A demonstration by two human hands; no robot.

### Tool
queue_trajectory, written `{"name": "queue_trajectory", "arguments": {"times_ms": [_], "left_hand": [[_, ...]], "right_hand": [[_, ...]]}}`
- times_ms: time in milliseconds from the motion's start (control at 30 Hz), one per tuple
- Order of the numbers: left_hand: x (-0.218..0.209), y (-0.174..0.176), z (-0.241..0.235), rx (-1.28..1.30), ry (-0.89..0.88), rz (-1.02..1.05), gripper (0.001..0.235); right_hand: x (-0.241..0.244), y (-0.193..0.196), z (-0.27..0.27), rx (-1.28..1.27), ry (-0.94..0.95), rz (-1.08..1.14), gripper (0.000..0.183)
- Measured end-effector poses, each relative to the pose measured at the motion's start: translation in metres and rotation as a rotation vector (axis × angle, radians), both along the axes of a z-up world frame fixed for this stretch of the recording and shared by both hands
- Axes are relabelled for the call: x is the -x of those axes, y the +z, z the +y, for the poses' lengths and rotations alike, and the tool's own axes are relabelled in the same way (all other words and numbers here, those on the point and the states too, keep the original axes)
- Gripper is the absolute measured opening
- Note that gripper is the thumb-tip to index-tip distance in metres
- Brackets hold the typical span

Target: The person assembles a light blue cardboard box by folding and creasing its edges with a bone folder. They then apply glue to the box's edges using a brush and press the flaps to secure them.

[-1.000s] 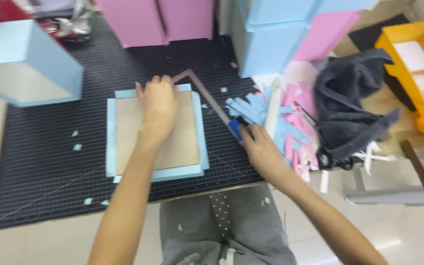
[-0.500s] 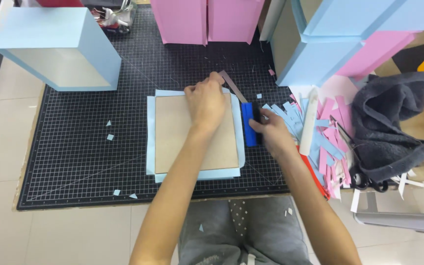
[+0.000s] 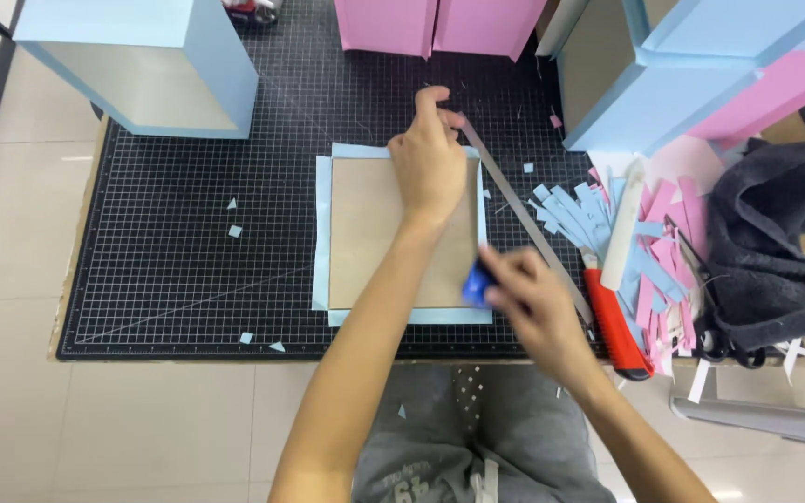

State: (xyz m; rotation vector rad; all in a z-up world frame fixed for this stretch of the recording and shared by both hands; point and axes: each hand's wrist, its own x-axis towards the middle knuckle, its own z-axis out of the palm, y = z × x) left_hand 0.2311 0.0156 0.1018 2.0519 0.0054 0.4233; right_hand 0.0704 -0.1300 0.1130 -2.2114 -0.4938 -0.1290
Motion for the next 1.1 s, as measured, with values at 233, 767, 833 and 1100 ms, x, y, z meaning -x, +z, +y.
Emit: {"name": "queue_trajectory", "arguments": {"times_ms": [233,767,833,1100], "left_hand": [[0.0,-0.003,-0.003,-0.163,0.051,-0.02,0.035],[-0.022,-0.016,0.017,-0.249,0.045,0.144,0.038],[-0.024,-0.019,0.02,-0.087,0.063,0.109,0.039],[-0.012,0.001,0.024,-0.265,-0.11,0.209,0.079]], "right_hand": [[-0.024,-0.014,0.001,-0.073,-0.082,-0.01,0.051],[-0.179,-0.041,0.015,-0.212,-0.083,-0.484,0.046],[-0.176,-0.036,0.01,-0.286,-0.099,-0.405,0.045],[-0.17,-0.029,0.014,-0.402,-0.184,0.082,0.027]]}}
